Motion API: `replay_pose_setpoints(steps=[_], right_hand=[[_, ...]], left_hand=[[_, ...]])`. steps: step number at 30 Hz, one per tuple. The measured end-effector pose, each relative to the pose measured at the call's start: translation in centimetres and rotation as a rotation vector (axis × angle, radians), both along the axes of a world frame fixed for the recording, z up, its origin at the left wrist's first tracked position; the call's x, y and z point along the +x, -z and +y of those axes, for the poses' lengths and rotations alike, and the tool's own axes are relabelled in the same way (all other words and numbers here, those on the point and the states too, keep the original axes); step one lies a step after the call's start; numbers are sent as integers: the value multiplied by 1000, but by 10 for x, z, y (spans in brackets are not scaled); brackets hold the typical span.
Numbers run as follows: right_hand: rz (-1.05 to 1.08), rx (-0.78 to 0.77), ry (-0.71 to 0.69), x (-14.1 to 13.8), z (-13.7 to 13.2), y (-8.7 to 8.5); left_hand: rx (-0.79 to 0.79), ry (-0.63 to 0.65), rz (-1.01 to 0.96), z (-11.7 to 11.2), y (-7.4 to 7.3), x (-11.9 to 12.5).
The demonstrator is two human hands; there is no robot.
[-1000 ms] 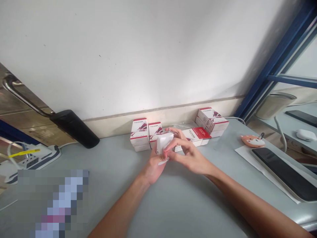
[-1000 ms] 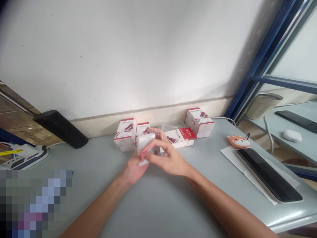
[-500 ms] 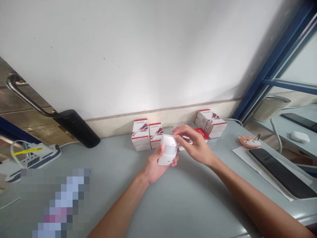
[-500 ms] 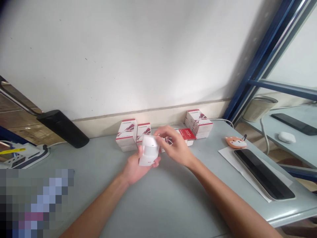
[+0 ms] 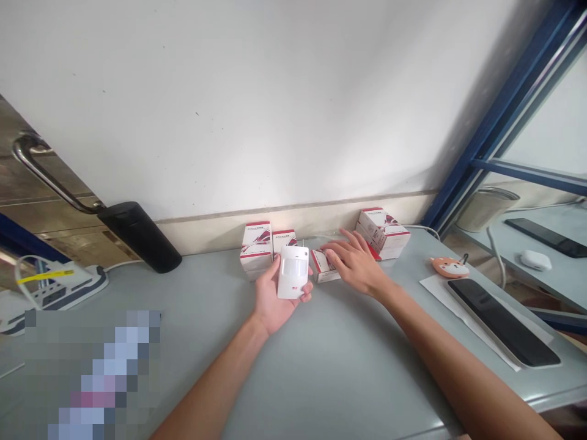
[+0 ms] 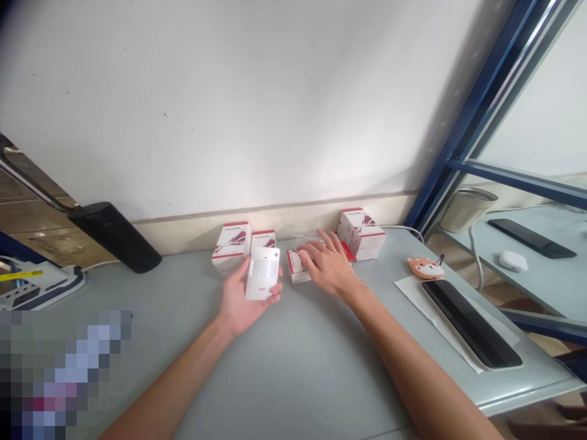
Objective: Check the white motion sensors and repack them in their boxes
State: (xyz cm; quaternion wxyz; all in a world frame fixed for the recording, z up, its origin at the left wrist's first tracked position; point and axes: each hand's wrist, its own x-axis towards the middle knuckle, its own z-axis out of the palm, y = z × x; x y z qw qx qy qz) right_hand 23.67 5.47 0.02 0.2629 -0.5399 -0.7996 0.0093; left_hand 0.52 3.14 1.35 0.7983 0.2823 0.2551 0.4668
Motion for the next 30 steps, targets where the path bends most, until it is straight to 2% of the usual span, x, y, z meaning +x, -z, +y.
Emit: replay_pose_setpoints(steps=[2,5,7,10,12,15,19,22,26,30], right_hand=[[13,24,-6,0,0,-5],[56,59,64,-2,7,-16],[62,1,94,-5,18,-21],[27,-131,51,-11,37,-25],[47,-146,41,-11,47,-26],[130,-46,25,-5,45,-26],[210,151,-52,11,24,-23],[197,241,-87,19,11,-16],[235,354,-105,16,6,-11],[240,434,-158,9,4,-14]], left_hand=[[-10,23,-8,1,2,1],[-22,46,-9,2,5,2],[-32,56,2,2,6,2],[-52,64,6,3,6,2],[-55,64,-4,3,6,2],[-56,73,-22,3,5,3],[-67,85,-51,2,3,1],[-77,118,-101,1,1,-1],[-79,139,-130,1,0,-1],[-83,151,-96,0,0,2]])
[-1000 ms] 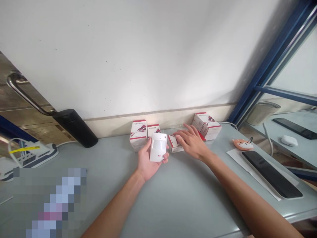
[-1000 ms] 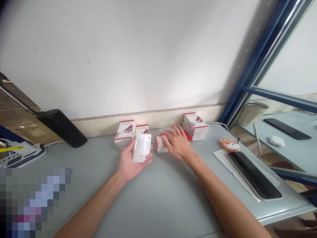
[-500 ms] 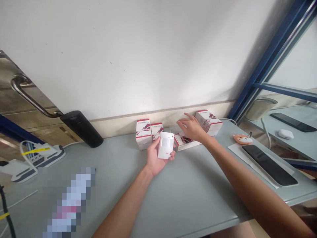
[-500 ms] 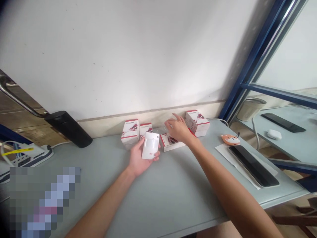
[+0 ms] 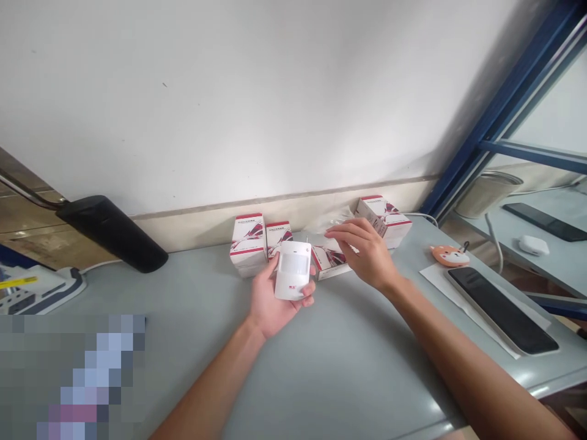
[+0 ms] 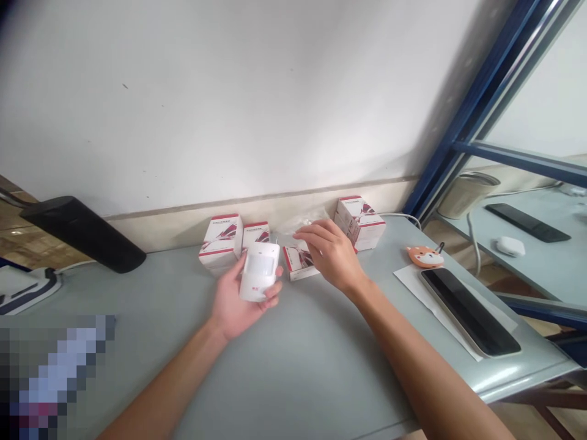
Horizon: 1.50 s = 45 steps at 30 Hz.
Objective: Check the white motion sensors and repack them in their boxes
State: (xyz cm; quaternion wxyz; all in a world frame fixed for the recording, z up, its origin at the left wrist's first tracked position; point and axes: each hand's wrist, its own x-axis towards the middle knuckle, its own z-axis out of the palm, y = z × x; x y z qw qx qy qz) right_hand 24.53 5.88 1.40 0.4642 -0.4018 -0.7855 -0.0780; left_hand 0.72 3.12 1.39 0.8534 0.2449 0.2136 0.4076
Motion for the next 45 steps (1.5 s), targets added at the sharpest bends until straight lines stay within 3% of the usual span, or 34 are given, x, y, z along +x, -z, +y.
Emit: replay_pose_setpoints(steps=[12,20,28,33,39,45], right_hand=[[66,-20,-20,-11,-12,-9],[29,-27,-77,-20,-13,0],[54,-50,-111,-28,-19,2],[46,-24,-159,-33,-23,4],[-47,4,-211,-42,-30,2],[-176,-14,-314,-49,-41,-6]], left_hand=[[16,2,216,-6,-1,8],[13,-55,139,-3,0,6],[81,-65,188,-3,3,8],[129,-79,227,-2,9,9],[130,-180,133,-1,17,8],[72,-146,171,0,27,4]])
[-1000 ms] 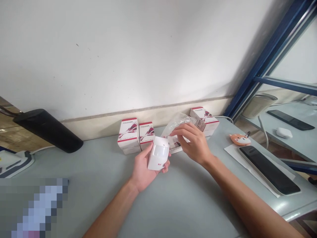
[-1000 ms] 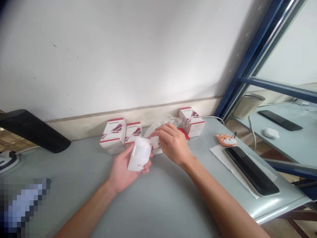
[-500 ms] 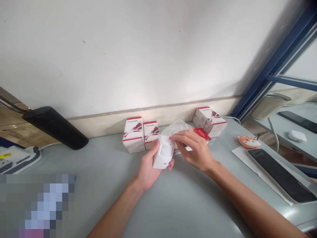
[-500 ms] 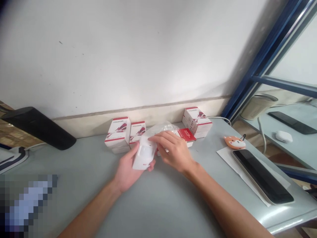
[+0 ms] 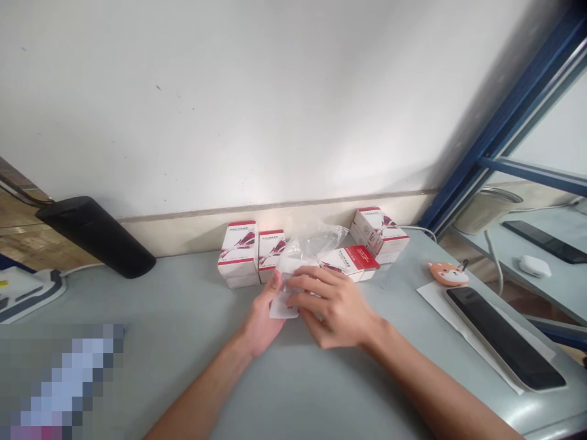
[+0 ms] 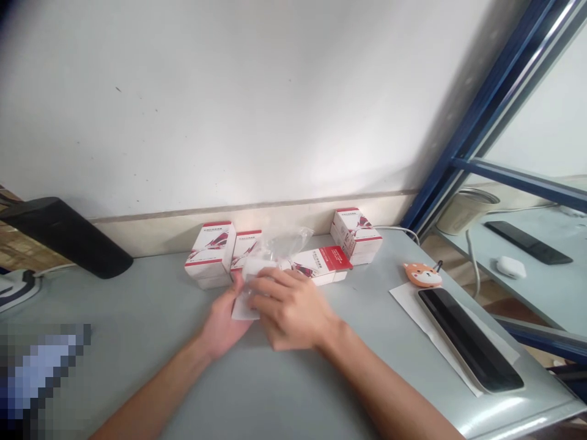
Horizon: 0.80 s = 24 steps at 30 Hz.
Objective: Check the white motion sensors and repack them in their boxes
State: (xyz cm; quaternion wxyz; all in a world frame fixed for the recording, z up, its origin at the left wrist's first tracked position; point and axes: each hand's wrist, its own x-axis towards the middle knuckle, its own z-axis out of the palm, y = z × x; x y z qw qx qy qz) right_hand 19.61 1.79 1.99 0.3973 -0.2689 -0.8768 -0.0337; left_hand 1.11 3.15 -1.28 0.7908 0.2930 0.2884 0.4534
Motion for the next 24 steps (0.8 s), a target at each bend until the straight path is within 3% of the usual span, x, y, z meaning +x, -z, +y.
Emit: replay_pose_setpoints(steps=[5,8,10,12,17,21,24], right_hand=[[193,-138,-53,-2,-3,1],[395,-186,179,1,1,2],[523,-285,355,4,6,2],[646,-423,438,6,11,3],[808,-661,323,1,13,9],[819,-620,232,-5,9,12],[772,-439,298,-4,8,14]], left_hand=[[35,-46,9,-3,-5,5],[85,-47,22,-5,-11,7],[113,-19,41,-7,-13,7],[129,4,70,-8,-14,6],[268,20,263,-10,-12,4],[384,54,314,-7,-12,4],[406,15,373,-5,-10,6]])
